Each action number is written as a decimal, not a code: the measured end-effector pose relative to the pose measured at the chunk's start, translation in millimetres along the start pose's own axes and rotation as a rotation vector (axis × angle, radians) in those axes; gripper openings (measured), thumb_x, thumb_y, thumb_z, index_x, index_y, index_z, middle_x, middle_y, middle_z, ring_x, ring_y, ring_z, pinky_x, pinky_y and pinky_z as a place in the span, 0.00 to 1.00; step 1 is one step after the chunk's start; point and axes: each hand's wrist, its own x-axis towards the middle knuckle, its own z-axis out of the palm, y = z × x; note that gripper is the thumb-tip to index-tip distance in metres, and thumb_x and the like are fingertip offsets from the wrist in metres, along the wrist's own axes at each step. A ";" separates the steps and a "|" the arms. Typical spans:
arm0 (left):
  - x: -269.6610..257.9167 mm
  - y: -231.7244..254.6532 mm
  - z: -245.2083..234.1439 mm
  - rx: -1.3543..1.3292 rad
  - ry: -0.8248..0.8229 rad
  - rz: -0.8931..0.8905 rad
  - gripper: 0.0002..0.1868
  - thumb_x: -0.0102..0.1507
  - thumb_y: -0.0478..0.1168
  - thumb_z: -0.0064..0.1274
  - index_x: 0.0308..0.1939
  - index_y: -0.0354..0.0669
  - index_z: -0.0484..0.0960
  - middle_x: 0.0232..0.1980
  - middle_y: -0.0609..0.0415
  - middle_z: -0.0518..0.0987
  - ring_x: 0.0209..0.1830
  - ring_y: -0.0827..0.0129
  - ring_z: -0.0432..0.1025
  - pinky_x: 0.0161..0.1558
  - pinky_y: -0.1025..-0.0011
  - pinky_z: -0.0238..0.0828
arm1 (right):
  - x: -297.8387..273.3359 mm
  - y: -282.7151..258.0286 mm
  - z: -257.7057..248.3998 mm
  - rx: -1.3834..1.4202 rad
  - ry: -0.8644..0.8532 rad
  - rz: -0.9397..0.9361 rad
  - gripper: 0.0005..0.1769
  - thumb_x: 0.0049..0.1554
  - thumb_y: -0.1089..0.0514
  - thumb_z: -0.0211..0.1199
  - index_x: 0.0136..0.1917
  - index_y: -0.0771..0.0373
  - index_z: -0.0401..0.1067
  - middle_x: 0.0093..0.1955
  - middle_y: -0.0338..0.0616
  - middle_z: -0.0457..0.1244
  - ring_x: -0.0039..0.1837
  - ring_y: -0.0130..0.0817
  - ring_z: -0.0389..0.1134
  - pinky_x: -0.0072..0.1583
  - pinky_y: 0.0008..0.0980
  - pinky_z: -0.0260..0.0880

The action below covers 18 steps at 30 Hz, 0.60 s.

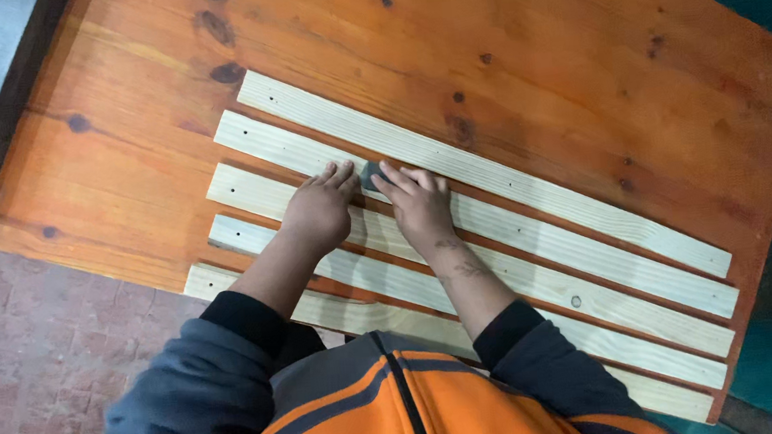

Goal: The person sands several light-colored wooden planks laid on a wooden workbench using a sanding block. They move the block back and forth along the length of each plank, working systematically across the set.

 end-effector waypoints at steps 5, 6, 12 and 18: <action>0.9 -0.8 0.4 0.022 -0.021 -0.002 0.36 0.69 0.37 0.40 0.84 0.51 0.65 0.90 0.57 0.58 0.89 0.58 0.52 0.84 0.56 0.51 | -31.9 28.0 -10.9 -0.078 -0.048 -0.001 0.33 0.63 0.57 0.58 0.76 0.24 0.70 0.83 0.09 0.59 0.76 0.27 0.63 0.68 0.44 0.61; 2.5 -1.3 1.5 0.036 -0.027 -0.003 0.36 0.68 0.38 0.41 0.84 0.51 0.66 0.90 0.57 0.58 0.89 0.57 0.53 0.84 0.55 0.50 | -40.6 37.1 -8.9 -0.129 0.009 -0.013 0.33 0.63 0.57 0.59 0.75 0.23 0.71 0.82 0.08 0.59 0.75 0.25 0.63 0.69 0.43 0.60; -3.5 2.1 2.1 0.002 0.018 -0.009 0.35 0.70 0.43 0.41 0.84 0.49 0.65 0.90 0.56 0.58 0.89 0.56 0.52 0.85 0.53 0.47 | -14.9 15.4 3.3 -0.050 -0.042 -0.008 0.31 0.64 0.57 0.57 0.75 0.25 0.71 0.84 0.10 0.57 0.77 0.28 0.61 0.69 0.44 0.58; -8.9 3.5 -3.0 -0.006 0.053 -0.011 0.34 0.71 0.46 0.40 0.84 0.53 0.67 0.89 0.58 0.61 0.88 0.57 0.54 0.84 0.49 0.48 | -28.1 23.4 -1.2 -0.079 -0.087 0.032 0.31 0.65 0.55 0.57 0.76 0.24 0.69 0.83 0.08 0.56 0.77 0.29 0.59 0.70 0.46 0.58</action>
